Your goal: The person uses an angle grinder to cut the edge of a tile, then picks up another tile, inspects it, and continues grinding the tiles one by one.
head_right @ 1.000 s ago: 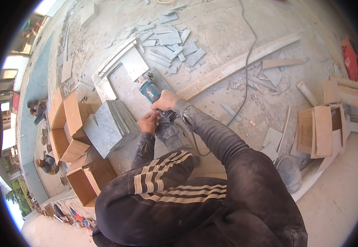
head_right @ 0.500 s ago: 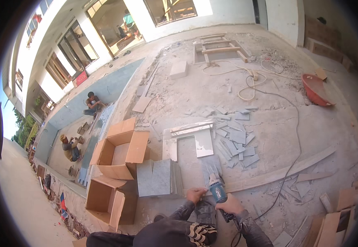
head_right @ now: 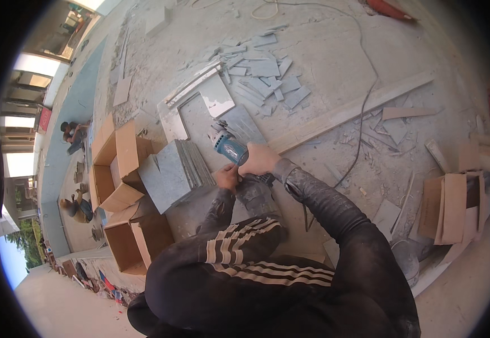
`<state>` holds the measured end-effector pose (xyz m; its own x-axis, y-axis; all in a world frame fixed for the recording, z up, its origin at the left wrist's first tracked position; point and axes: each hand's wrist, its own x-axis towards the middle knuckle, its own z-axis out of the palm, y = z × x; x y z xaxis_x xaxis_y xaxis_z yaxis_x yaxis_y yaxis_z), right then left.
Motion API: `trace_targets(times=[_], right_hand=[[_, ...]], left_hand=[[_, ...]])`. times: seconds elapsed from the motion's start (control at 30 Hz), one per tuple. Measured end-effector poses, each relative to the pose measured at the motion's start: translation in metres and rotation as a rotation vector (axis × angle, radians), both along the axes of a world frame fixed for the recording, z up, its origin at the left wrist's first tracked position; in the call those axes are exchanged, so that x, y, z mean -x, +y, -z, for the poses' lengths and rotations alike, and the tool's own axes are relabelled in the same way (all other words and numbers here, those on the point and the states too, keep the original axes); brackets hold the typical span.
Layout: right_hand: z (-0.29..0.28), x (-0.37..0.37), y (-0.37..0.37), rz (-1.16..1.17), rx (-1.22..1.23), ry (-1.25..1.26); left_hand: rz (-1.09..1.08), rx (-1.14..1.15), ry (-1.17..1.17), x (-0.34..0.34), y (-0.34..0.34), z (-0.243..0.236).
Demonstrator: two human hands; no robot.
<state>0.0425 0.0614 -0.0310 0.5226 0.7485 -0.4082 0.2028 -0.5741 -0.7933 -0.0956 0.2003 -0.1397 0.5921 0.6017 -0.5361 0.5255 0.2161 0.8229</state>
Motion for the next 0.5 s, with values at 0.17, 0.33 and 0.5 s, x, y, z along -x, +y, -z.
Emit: trace_targets(times=[0.17,0.33,0.5], right_hand=[[0.017,0.003,0.025,-0.015,-0.054,-0.006],[0.028,-0.003,0.037,-0.044,-0.035,0.018],[0.029,-0.011,0.041,-0.038,-0.041,0.035]], left_hand=[[0.013,-0.056,0.024,0.007,0.002,-0.009],[-0.037,0.008,-0.013,0.007,-0.002,-0.020],[-0.060,0.022,0.013,0.002,-0.004,-0.028]])
